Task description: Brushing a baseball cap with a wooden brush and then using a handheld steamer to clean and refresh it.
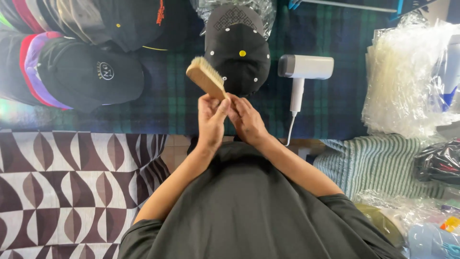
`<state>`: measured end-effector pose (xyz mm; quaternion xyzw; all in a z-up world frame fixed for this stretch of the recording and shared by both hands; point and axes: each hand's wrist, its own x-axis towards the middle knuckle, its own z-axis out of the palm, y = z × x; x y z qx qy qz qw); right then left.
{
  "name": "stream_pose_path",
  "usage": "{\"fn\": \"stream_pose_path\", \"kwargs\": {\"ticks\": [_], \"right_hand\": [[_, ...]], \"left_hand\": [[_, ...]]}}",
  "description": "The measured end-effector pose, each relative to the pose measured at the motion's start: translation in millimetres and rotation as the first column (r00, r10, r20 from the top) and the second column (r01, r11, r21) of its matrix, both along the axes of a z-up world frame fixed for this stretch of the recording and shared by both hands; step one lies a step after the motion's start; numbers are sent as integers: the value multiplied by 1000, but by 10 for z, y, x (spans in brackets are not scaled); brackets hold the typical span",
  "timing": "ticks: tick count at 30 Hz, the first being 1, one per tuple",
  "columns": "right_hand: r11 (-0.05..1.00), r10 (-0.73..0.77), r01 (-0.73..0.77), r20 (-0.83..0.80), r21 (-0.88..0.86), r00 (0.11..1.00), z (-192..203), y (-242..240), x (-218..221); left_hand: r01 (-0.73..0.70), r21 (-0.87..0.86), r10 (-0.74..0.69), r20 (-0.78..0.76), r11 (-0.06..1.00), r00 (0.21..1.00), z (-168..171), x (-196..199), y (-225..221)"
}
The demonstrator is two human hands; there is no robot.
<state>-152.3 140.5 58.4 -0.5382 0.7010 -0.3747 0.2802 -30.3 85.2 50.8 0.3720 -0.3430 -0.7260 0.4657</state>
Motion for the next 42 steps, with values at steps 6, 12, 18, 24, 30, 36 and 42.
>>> {"fn": "stream_pose_path", "kwargs": {"ticks": [6,12,18,24,30,36,42], "right_hand": [[961,-125,-14,-481,-275,867,-101,97,-435],[910,-364,272,-290,-312,885,53,396,-1120],[964,139,-244,-583,-105,800,167,136,-471],[994,50,-99,-663,-37,747,-395,1050,-1478],[963,136,-253,-645,-92,752,-71,465,-560],[997,-74,50,-475,-64,877,-442,1047,-1148],[993,-63,3,-495,-121,867,369,509,-310]], "left_hand": [[-138,-238,200,262,961,944,-559,276,-405],[-80,-353,234,418,932,878,-330,327,-784],[154,-318,4,445,935,896,230,82,-1251],[598,-277,-266,703,753,660,292,-102,-1500],[509,-285,-226,651,812,725,168,-170,-1474],[472,-177,-236,684,864,690,163,-103,-1444],[301,-388,-27,574,871,819,-143,-187,-1096]]}}
